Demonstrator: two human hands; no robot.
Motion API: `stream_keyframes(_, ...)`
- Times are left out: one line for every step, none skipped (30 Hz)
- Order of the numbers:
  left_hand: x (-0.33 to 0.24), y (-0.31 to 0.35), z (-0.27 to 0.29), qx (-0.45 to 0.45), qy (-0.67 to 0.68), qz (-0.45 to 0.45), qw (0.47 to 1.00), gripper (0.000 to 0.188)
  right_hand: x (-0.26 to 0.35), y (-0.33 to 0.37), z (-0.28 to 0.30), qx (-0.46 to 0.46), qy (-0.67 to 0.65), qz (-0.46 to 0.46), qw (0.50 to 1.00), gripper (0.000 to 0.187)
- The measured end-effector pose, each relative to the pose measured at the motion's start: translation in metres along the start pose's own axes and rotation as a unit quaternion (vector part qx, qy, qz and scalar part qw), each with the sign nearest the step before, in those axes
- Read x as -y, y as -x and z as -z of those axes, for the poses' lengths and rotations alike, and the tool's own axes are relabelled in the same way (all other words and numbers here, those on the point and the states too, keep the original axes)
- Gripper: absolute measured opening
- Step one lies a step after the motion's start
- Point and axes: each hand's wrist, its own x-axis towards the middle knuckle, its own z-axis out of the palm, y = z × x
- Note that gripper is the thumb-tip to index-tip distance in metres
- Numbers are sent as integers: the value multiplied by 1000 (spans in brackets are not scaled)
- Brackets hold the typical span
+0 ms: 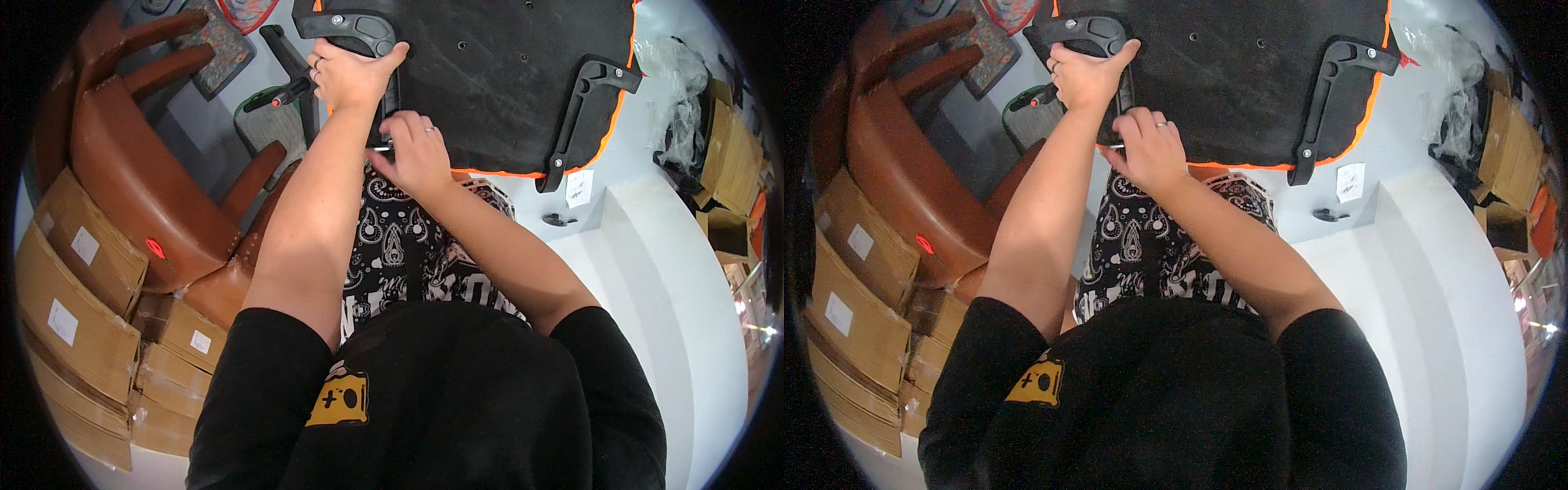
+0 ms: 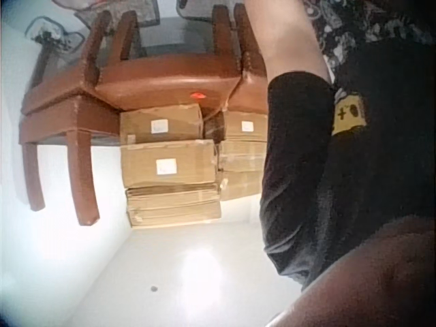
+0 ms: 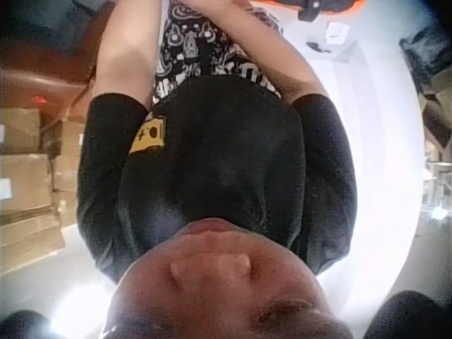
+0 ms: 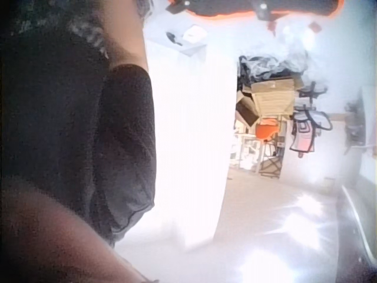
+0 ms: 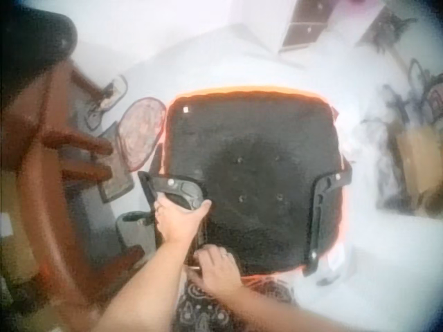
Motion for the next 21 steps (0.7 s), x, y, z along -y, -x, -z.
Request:
stream_keyframes(1,0,-1,-2,2,-2,1000,121,3,-5,-2,-10,-13,-35,999,37)
stream_keyframes(3,-1,-2,-3,4,-3,1000,121,6,-4,-4,-12,-8,-38,999,35)
stream_keyframes(2,-2,-2,-6,6,-5,1000,120,7,-5,-5,-15,-3,-40,999,33)
stream_keyframes(2,-1,-2,-4,3,-6,1000,120,7,-4,-6,-17,2,-41,999,31)
stream_keyframes(2,0,-2,-2,0,-6,1000,120,9,-3,-6,-6,13,-42,999,29)
stream_keyframes(3,1,-2,1,-3,-6,1000,120,12,-1,-6,5,23,-43,999,27)
stream_keyframes(3,1,-2,-2,-2,-8,1000,120,13,1,-6,16,34,-44,998,26)
stream_keyframes(2,0,-2,-5,0,-10,1000,120,13,0,-6,26,46,-45,998,24)
stream_keyframes(2,0,-1,-9,1,-11,1000,120,14,-4,-4,36,57,-44,997,22)
stream_keyframes(2,1,-1,-4,-3,-5,1000,120,14,-7,-3,47,68,-44,996,20)
stream_keyframes(1,1,0,1,-6,1,1000,120,12,-11,-2,39,36,-93,994,18)
stream_keyframes(1,2,0,6,-10,5,1000,120,9,-15,0,30,4,-142,989,15)
stream_keyframes(1,3,1,5,-10,8,1000,120,7,-17,1,20,-28,-191,981,12)
stream_keyframes(1,4,1,5,-9,10,1000,120,4,-14,2,13,-46,-188,981,11)
stream_keyframes(1,5,1,4,-7,13,1000,120,1,-10,3,7,-63,-185,981,11)
stream_keyframes(1,5,2,4,-7,12,1000,120,-4,-5,5,0,-80,-181,980,10)
stream_keyframes(2,5,2,4,-7,12,1000,120,-9,2,10,9,-80,-170,982,10)
stream_keyframes(2,5,2,3,-8,12,1000,120,-11,9,14,6,-68,-138,988,10)
stream_keyframes(2,5,2,5,-8,12,1000,120,-12,16,16,2,-57,-106,993,10)
stream_keyframes(2,5,2,7,-8,11,1000,120,-14,24,19,-1,-45,-74,996,10)
stream_keyframes(2,5,2,8,-8,10,1000,120,-14,32,23,20,-41,-51,998,14)
